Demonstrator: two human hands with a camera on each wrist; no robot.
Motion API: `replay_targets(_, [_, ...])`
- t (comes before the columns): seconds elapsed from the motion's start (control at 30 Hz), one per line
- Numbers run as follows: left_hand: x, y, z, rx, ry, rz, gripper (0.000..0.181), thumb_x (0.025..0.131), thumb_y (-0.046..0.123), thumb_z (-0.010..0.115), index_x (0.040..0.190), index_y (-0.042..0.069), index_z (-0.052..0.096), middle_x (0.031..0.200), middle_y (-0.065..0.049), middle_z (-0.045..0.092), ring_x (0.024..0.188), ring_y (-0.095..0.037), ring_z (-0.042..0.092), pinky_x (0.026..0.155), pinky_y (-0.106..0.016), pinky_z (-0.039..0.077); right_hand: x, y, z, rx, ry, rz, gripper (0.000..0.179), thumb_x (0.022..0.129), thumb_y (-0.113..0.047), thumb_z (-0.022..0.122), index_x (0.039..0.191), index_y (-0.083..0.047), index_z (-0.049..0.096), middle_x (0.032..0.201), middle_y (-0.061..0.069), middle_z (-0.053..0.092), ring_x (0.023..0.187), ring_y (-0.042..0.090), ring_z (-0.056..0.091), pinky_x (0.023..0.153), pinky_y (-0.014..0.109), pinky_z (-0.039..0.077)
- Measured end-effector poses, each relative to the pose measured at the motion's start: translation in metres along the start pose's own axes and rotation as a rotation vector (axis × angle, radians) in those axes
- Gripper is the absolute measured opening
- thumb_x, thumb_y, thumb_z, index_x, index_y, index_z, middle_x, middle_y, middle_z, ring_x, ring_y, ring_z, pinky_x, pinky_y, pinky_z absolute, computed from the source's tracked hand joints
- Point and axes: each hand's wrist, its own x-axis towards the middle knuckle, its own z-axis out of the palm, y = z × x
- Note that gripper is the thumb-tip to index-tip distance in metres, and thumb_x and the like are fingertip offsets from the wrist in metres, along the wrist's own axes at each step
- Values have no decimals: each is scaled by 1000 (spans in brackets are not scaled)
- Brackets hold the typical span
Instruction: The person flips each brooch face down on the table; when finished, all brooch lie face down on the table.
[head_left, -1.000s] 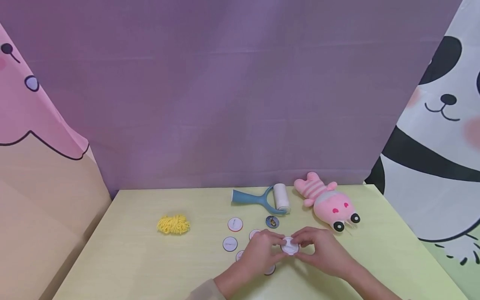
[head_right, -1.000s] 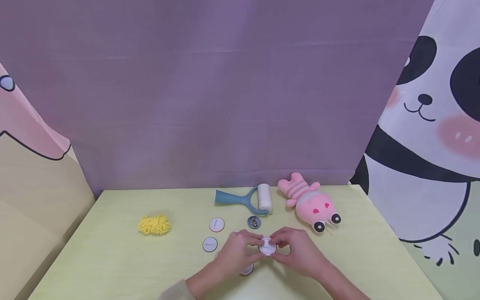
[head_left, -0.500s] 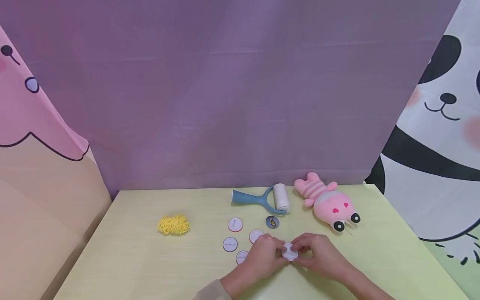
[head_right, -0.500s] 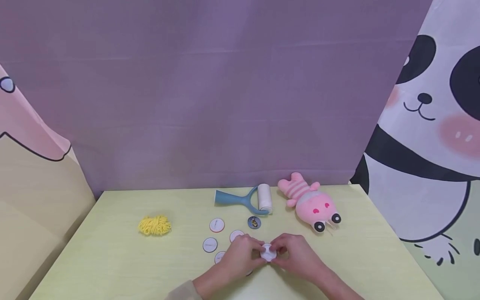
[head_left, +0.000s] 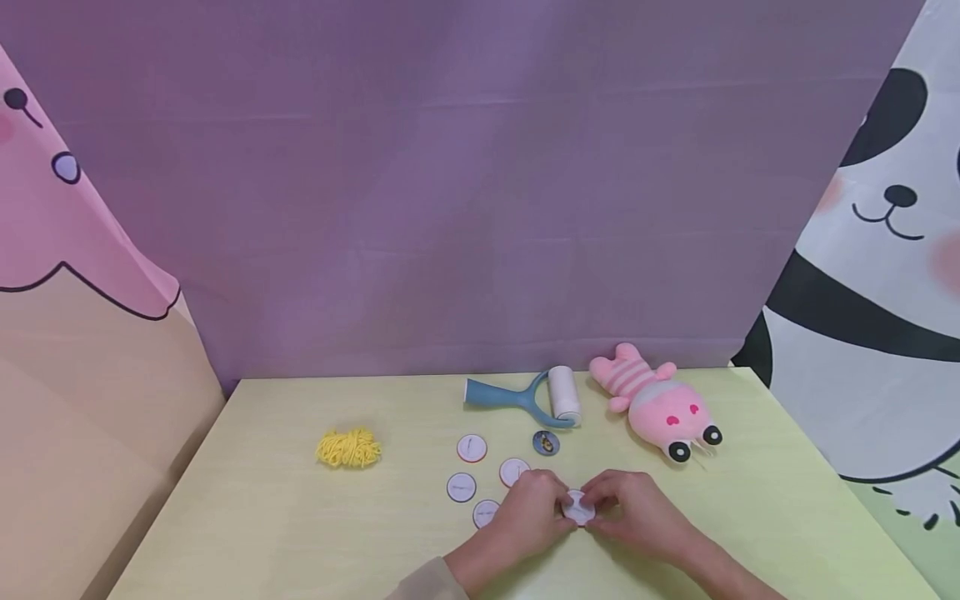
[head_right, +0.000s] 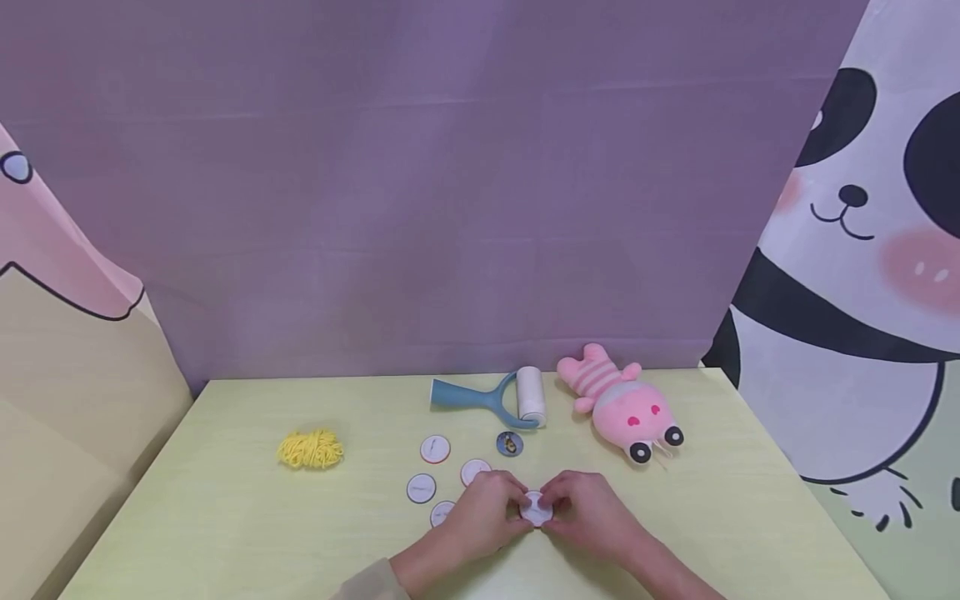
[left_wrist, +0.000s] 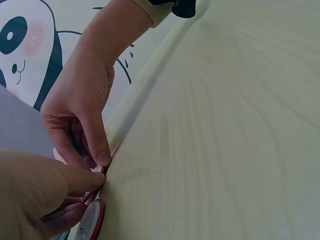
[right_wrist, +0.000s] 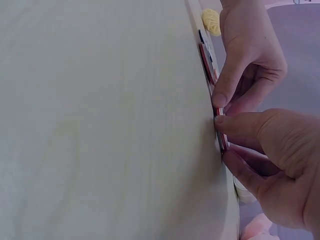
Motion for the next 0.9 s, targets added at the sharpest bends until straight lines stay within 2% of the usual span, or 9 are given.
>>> replay_targets(0.13, [1, 0, -2, 8, -26, -15, 17, 81, 23, 94, 89, 11, 86, 83, 6, 75, 83, -3, 64, 79, -15, 52, 3, 0, -2, -21, -19, -11, 13, 82, -7, 89, 93, -11, 83, 97, 1, 80, 85, 5, 72, 75, 25, 64])
replay_targets(0.27, [8, -5, -12, -17, -57, -42, 15, 81, 20, 91, 92, 11, 86, 86, 4, 76, 84, -5, 65, 78, -16, 53, 9, 3, -13, -43, -24, -13, 13, 85, -4, 84, 95, -13, 81, 91, -5, 77, 81, 4, 69, 73, 26, 63])
replay_targets(0.47, [25, -28, -35, -63, -28, -86, 23, 87, 17, 86, 108, 10, 84, 99, -4, 80, 86, -10, 70, 71, -16, 54, 25, 12, -29, -79, 32, 13, 15, 86, -3, 80, 101, -8, 80, 90, -2, 77, 77, 5, 71, 72, 29, 65])
replay_targets(0.6, [34, -45, -43, -105, -14, -134, 28, 89, 18, 85, 116, 7, 82, 109, -7, 81, 95, -18, 74, 76, -19, 57, 39, 17, -29, -81, 43, 24, 15, 88, -2, 79, 103, -4, 80, 92, 3, 80, 77, 11, 75, 74, 32, 66])
replay_targets(0.77, [45, -64, -37, -99, 4, -173, 33, 88, 17, 85, 118, 5, 81, 111, -8, 82, 97, -21, 78, 80, -25, 62, 55, 19, -21, -128, 48, 55, 16, 89, -4, 76, 104, -5, 80, 93, 2, 81, 78, 12, 75, 75, 32, 65])
replay_targets(0.9, [54, -69, -26, -75, -8, -174, 35, 88, 20, 86, 120, 6, 81, 111, -5, 82, 101, -18, 78, 85, -26, 62, 64, 19, -11, -142, 62, 53, 18, 86, -1, 76, 103, -3, 80, 86, 2, 78, 72, 8, 68, 68, 25, 60])
